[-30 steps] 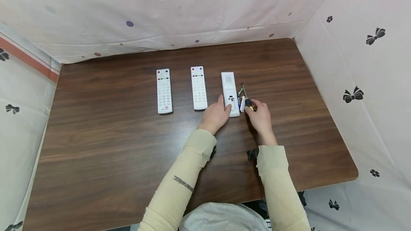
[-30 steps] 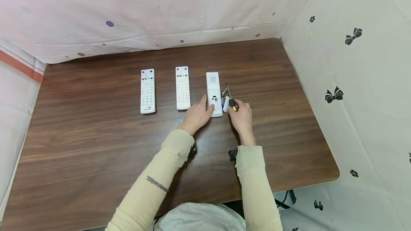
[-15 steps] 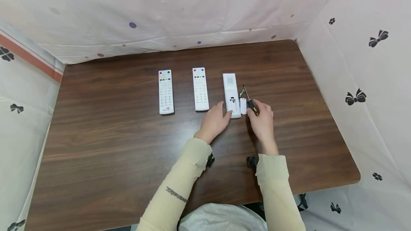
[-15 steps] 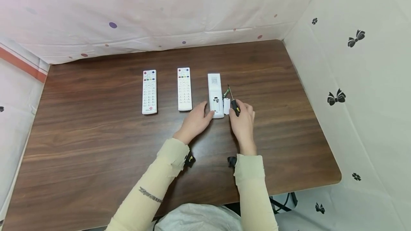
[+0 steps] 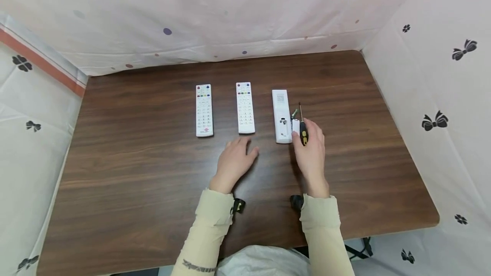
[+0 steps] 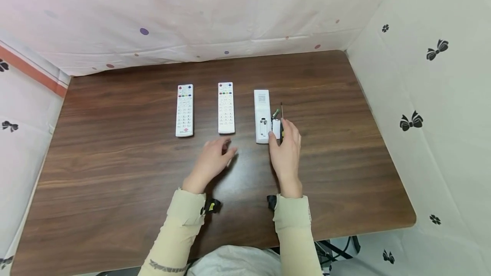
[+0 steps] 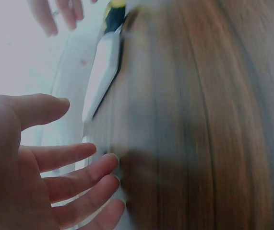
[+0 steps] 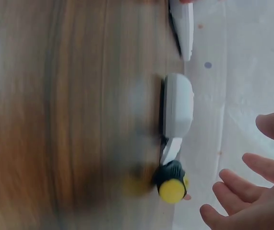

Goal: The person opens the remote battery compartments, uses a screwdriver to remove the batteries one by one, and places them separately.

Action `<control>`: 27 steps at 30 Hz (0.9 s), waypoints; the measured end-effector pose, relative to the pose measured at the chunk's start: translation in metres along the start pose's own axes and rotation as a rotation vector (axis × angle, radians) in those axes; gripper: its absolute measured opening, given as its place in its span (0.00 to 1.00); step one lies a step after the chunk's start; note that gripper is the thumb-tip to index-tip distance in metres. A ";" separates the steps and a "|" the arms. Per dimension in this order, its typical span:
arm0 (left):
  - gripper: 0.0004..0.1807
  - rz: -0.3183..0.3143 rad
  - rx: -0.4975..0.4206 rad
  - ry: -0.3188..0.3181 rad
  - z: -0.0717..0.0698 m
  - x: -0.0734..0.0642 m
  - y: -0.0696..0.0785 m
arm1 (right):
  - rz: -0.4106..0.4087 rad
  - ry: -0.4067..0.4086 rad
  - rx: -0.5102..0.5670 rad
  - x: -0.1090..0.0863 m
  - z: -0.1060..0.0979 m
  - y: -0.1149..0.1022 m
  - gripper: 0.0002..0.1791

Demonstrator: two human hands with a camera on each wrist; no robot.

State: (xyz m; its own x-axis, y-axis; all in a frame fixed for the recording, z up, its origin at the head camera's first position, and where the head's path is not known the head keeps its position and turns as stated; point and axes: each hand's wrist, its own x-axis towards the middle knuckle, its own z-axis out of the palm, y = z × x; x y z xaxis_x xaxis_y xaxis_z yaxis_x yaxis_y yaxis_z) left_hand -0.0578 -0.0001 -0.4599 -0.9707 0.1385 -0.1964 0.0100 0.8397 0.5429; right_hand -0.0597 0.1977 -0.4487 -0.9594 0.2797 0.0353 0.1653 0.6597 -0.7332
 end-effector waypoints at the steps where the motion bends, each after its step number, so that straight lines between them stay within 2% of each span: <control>1: 0.27 -0.006 -0.026 0.007 -0.002 -0.001 -0.004 | -0.006 0.005 0.008 -0.001 0.002 -0.001 0.27; 7: 0.25 -0.051 -0.207 0.018 -0.010 -0.004 -0.027 | -0.014 0.026 0.057 -0.001 0.018 -0.018 0.27; 11: 0.24 -0.088 -0.287 0.017 -0.013 -0.005 -0.037 | -0.016 0.009 0.067 0.000 0.031 -0.033 0.28; 20: 0.21 -0.146 -0.353 0.068 -0.013 -0.005 -0.050 | -0.059 -0.085 0.133 -0.005 0.054 -0.045 0.27; 27: 0.20 -0.159 -0.400 0.069 -0.015 0.000 -0.055 | -0.003 -0.212 0.118 -0.006 0.070 -0.046 0.28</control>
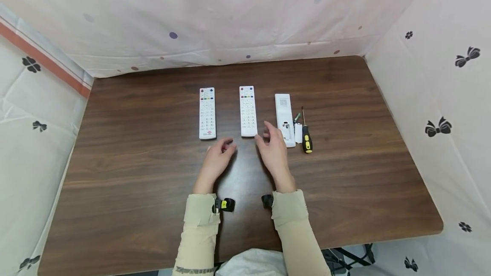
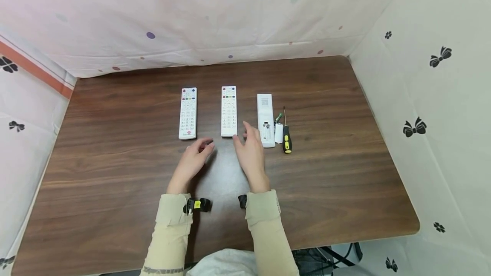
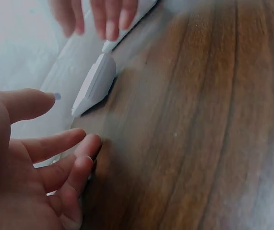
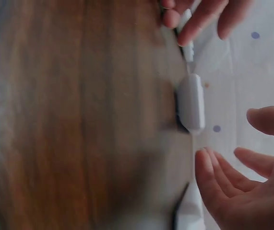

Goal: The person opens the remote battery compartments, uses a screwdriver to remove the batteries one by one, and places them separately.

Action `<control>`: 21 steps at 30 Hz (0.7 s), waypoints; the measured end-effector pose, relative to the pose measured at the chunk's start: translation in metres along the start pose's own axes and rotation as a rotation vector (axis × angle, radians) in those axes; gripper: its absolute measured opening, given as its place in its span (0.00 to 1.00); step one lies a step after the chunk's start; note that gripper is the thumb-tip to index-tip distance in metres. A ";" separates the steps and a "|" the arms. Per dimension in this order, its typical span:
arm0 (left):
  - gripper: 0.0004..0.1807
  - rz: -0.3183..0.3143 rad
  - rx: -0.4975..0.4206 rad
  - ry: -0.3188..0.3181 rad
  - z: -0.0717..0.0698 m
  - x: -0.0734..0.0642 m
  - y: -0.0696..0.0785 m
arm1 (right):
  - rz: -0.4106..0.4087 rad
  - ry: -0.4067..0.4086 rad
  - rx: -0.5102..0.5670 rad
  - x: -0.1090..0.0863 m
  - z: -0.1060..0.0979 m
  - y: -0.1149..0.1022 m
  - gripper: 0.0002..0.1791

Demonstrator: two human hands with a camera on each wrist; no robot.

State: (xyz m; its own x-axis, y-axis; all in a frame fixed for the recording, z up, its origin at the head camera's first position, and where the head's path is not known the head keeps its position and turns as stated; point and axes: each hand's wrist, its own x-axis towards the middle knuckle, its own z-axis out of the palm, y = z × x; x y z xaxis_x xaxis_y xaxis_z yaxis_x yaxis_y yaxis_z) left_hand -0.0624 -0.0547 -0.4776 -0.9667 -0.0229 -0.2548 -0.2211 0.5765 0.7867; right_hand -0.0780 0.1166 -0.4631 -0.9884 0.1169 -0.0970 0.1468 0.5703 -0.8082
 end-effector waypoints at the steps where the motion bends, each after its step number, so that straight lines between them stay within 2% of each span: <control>1: 0.20 -0.003 -0.008 -0.005 -0.001 0.000 -0.001 | 0.009 -0.013 -0.004 0.001 0.002 0.000 0.29; 5: 0.20 -0.012 -0.041 -0.017 -0.003 0.000 -0.004 | 0.031 -0.051 0.000 0.008 0.010 0.001 0.31; 9: 0.19 0.006 -0.054 -0.023 -0.004 0.000 -0.006 | 0.044 -0.077 0.004 0.016 0.016 0.001 0.32; 14: 0.20 0.030 -0.059 -0.018 -0.004 0.000 -0.008 | 0.074 -0.077 0.003 0.031 0.020 -0.003 0.35; 18: 0.20 0.031 -0.060 -0.018 -0.004 0.001 -0.010 | 0.094 -0.063 -0.044 0.044 0.024 -0.007 0.40; 21: 0.21 0.010 -0.069 -0.027 -0.005 0.001 -0.011 | 0.105 -0.075 -0.127 0.052 0.029 -0.011 0.45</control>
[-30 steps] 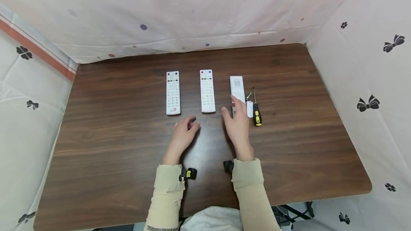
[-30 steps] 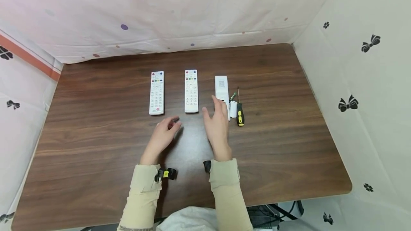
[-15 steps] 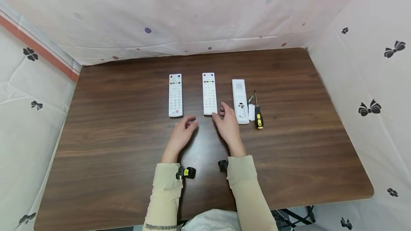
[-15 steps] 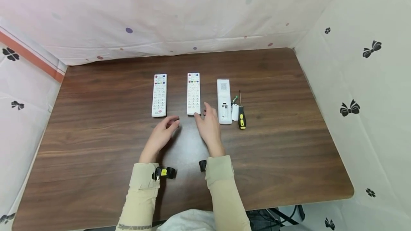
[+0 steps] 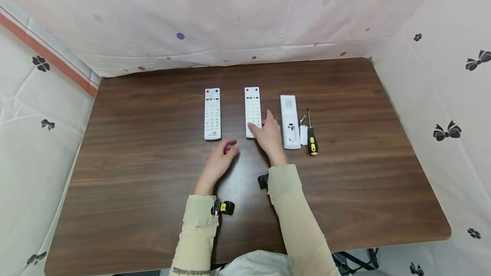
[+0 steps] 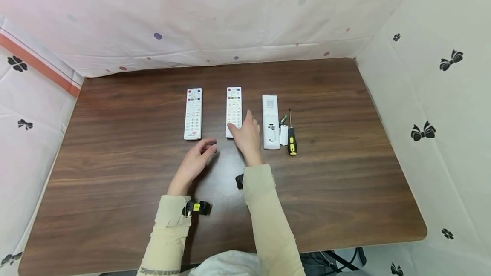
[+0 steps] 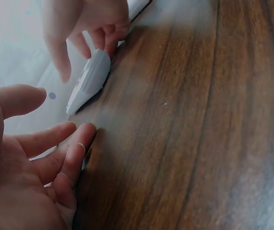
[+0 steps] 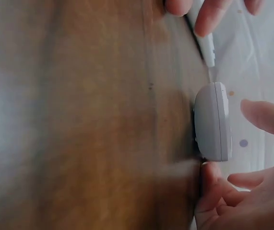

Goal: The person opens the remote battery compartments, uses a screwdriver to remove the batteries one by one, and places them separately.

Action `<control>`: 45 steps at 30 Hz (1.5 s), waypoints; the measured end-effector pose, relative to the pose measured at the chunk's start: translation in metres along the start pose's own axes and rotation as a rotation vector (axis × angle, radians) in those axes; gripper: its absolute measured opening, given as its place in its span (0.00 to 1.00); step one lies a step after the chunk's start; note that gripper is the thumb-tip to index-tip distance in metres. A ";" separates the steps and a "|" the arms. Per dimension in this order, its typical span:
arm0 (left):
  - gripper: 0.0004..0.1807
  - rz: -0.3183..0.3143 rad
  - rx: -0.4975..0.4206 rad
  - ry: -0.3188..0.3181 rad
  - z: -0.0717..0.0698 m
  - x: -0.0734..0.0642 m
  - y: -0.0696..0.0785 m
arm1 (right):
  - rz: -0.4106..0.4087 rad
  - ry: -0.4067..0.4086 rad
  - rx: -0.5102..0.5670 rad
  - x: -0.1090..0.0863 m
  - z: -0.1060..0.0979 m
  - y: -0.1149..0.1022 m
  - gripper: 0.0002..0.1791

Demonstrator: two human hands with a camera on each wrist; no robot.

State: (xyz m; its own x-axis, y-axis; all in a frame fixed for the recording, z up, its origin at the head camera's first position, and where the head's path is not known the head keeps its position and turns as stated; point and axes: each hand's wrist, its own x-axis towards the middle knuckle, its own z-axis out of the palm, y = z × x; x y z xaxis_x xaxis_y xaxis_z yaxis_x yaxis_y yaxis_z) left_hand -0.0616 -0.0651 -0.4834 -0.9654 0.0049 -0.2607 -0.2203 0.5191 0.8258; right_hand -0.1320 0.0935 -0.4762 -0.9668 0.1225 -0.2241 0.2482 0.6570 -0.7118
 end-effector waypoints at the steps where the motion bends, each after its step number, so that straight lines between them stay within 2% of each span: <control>1: 0.21 -0.005 -0.007 -0.003 0.000 0.000 0.000 | 0.005 -0.006 -0.028 0.002 0.001 -0.001 0.46; 6: 0.25 -0.042 -0.055 -0.011 0.000 0.000 0.000 | 0.015 -0.037 -0.124 0.007 0.005 -0.006 0.49; 13: 0.26 -0.073 -0.121 -0.016 -0.002 -0.001 0.003 | -0.015 -0.066 -0.167 0.000 0.006 -0.006 0.41; 19: 0.27 -0.097 -0.148 -0.024 -0.004 -0.003 0.003 | 0.017 -0.095 -0.052 -0.016 0.006 -0.002 0.32; 25: 0.30 -0.157 -0.247 0.000 -0.003 -0.005 0.007 | 0.041 -0.048 0.089 -0.030 0.008 0.008 0.30; 29: 0.31 -0.151 -0.331 0.010 -0.002 -0.004 0.005 | 0.006 -0.058 0.223 -0.040 0.008 0.013 0.29; 33: 0.36 -0.141 -0.434 -0.054 -0.001 -0.005 0.002 | -0.050 -0.111 0.335 -0.052 0.009 0.015 0.28; 36: 0.39 -0.122 -0.513 -0.094 -0.002 -0.005 0.001 | -0.107 -0.129 0.331 -0.058 0.012 0.014 0.29; 40: 0.38 -0.095 -0.585 -0.103 -0.003 -0.005 -0.002 | -0.174 -0.125 0.281 -0.064 0.017 0.012 0.29; 45: 0.35 -0.072 -0.582 -0.125 -0.003 -0.006 -0.004 | -0.282 -0.109 0.209 -0.069 0.026 0.008 0.27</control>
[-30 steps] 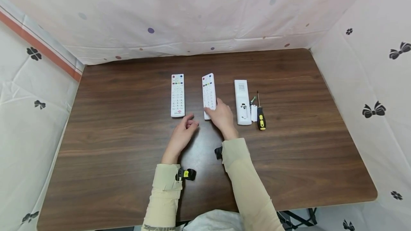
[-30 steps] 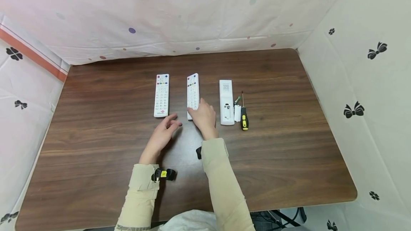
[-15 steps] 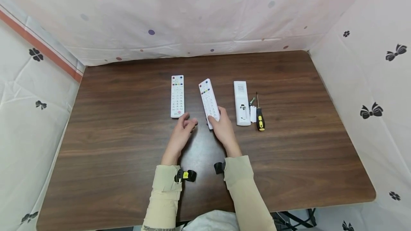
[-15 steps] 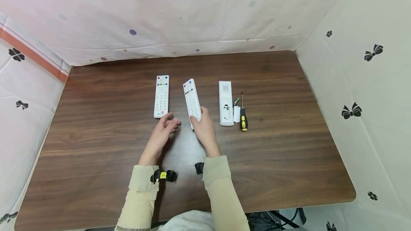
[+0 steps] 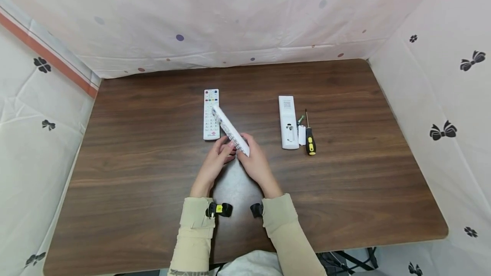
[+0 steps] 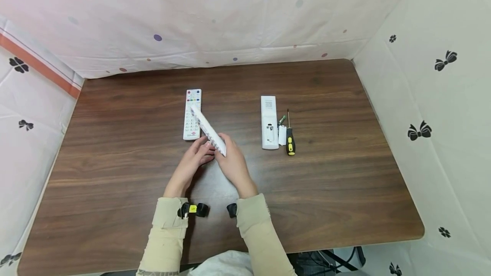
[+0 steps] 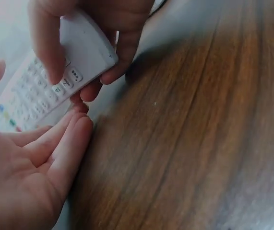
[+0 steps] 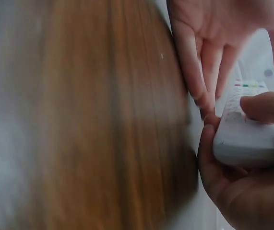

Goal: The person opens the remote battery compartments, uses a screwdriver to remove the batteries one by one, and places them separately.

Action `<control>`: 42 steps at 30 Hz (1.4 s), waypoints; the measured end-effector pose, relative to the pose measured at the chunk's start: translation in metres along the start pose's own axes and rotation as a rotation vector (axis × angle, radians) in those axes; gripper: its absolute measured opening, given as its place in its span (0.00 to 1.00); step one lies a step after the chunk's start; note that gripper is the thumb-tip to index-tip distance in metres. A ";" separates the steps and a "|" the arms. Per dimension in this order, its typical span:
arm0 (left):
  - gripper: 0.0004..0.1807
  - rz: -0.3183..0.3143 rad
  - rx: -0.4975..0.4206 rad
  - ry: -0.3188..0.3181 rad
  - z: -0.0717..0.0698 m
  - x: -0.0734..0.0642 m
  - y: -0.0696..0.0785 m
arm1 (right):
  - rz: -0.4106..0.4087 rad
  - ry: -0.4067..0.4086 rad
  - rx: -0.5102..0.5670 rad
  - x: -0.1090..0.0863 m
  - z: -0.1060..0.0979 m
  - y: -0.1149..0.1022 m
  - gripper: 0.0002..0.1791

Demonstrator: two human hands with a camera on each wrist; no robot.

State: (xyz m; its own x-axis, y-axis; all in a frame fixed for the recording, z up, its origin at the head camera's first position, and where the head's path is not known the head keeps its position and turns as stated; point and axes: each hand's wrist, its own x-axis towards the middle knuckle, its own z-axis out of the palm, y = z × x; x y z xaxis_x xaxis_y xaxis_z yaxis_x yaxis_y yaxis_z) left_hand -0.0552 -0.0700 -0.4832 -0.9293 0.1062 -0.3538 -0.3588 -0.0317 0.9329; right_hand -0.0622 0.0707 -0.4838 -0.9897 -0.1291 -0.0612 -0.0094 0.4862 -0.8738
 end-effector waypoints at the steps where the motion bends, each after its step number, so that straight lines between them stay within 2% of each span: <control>1: 0.34 0.004 0.007 -0.006 0.000 0.000 0.000 | -0.027 0.002 -0.030 0.000 0.002 -0.001 0.26; 6: 0.33 0.032 0.036 -0.012 -0.001 -0.001 -0.003 | -0.140 -0.012 -0.194 -0.004 0.012 -0.008 0.28; 9: 0.34 0.045 0.052 0.008 -0.002 -0.002 -0.005 | -0.182 -0.047 -0.235 -0.007 0.014 -0.013 0.31; 13: 0.31 0.046 0.045 0.028 -0.006 -0.001 -0.009 | -0.202 -0.080 -0.237 -0.009 0.013 -0.016 0.32; 19: 0.27 0.054 0.004 0.000 -0.009 0.000 -0.012 | -0.171 -0.102 -0.212 -0.008 0.010 -0.017 0.27; 24: 0.25 0.040 0.012 -0.008 -0.010 0.000 -0.010 | -0.159 -0.090 -0.197 -0.007 0.008 -0.017 0.25; 31: 0.24 0.034 0.053 -0.036 -0.010 0.000 -0.009 | -0.176 -0.101 -0.182 -0.005 0.007 -0.016 0.22; 42: 0.23 0.031 0.012 -0.082 -0.010 0.000 -0.006 | -0.180 -0.116 -0.172 -0.003 0.009 -0.014 0.23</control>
State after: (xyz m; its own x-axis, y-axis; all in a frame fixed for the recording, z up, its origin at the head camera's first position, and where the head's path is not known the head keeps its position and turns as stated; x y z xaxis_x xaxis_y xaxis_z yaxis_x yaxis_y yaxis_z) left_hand -0.0538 -0.0799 -0.4895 -0.9295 0.1864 -0.3183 -0.3283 -0.0248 0.9442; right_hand -0.0580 0.0564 -0.4754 -0.9471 -0.3199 0.0240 -0.2174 0.5850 -0.7813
